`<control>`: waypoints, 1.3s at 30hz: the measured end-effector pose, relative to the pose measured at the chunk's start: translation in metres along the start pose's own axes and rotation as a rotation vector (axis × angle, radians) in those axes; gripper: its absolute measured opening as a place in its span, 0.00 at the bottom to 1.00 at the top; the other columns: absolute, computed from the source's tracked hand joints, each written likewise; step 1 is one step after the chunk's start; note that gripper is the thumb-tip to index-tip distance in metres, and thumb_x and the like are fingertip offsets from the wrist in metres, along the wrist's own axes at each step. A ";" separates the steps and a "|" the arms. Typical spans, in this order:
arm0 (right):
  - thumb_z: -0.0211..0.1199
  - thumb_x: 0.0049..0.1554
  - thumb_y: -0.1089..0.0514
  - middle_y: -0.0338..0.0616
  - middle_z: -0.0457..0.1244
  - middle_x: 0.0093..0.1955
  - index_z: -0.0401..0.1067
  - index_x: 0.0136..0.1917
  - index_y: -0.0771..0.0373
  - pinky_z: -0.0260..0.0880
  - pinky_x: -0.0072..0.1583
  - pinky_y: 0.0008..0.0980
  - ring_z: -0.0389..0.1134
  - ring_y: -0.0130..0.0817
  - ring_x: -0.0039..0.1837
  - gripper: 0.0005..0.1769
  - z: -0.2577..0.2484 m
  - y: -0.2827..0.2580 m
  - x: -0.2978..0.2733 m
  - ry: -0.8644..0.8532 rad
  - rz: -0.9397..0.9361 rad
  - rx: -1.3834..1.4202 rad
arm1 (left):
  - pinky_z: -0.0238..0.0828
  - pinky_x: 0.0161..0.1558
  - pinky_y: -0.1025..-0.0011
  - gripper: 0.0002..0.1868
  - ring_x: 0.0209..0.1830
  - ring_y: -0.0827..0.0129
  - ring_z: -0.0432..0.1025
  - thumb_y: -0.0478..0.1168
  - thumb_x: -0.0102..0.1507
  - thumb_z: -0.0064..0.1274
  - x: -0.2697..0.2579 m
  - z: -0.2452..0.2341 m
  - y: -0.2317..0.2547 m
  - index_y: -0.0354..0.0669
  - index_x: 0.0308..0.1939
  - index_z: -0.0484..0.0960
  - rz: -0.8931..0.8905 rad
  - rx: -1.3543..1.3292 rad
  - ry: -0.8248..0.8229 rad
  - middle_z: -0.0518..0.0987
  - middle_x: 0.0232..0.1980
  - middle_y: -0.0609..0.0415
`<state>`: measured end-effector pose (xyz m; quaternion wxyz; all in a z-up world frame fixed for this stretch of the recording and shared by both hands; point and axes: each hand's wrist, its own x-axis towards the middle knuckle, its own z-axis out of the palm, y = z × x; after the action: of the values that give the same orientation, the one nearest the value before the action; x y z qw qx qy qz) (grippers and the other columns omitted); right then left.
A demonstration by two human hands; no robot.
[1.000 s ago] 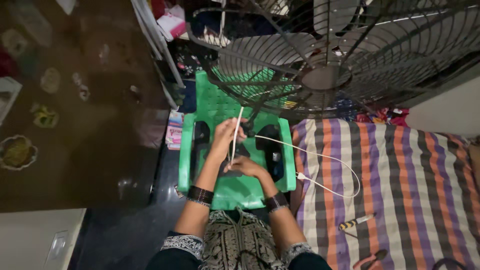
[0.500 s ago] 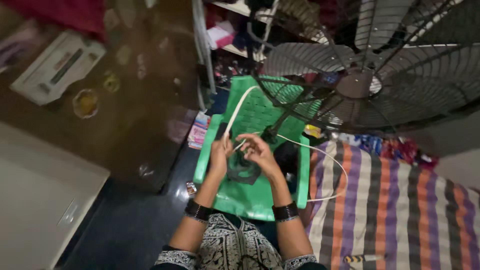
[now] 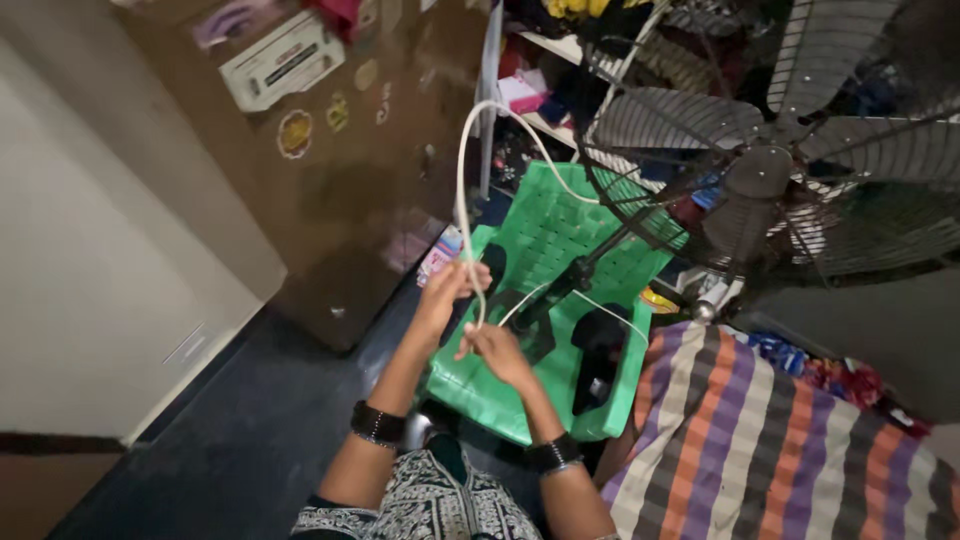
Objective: The person reassembles an electric fan by attaching the front grille to the fan head and securing it. The hands manipulate the grille and align it with the fan blades and motor housing, then fasten it in place.
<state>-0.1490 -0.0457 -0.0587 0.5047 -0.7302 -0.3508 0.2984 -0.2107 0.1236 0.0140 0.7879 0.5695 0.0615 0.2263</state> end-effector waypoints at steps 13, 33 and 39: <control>0.45 0.65 0.40 0.49 0.71 0.59 0.70 0.63 0.64 0.71 0.64 0.35 0.73 0.38 0.61 0.29 -0.006 -0.151 -0.028 0.092 -0.217 0.402 | 0.39 0.18 0.77 0.34 0.14 0.82 0.49 0.61 0.78 0.33 -0.066 0.008 -0.077 0.45 0.24 0.62 -0.103 -0.252 0.327 0.56 0.18 0.66; 0.45 0.68 0.38 0.45 0.70 0.37 0.71 0.42 0.64 0.72 0.48 0.34 0.72 0.35 0.41 0.30 0.103 -0.023 -0.002 0.284 0.072 0.523 | 0.70 0.50 0.73 0.26 0.49 0.71 0.75 0.58 0.71 0.42 -0.096 -0.083 0.041 0.39 0.56 0.79 -0.022 0.047 -0.048 0.81 0.49 0.50; 0.48 0.70 0.41 0.37 0.60 0.34 0.66 0.41 0.62 0.70 0.44 0.38 0.65 0.34 0.38 0.25 0.097 -0.067 0.005 0.448 -0.024 0.914 | 0.67 0.46 0.76 0.21 0.43 0.78 0.73 0.55 0.73 0.44 -0.134 -0.089 -0.022 0.42 0.52 0.80 -0.123 0.191 -0.155 0.80 0.43 0.57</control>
<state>-0.2371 0.0256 -0.0255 0.8387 -0.4770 -0.0759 0.2516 -0.3554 0.1379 -0.0587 0.7448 0.6528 0.0565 0.1262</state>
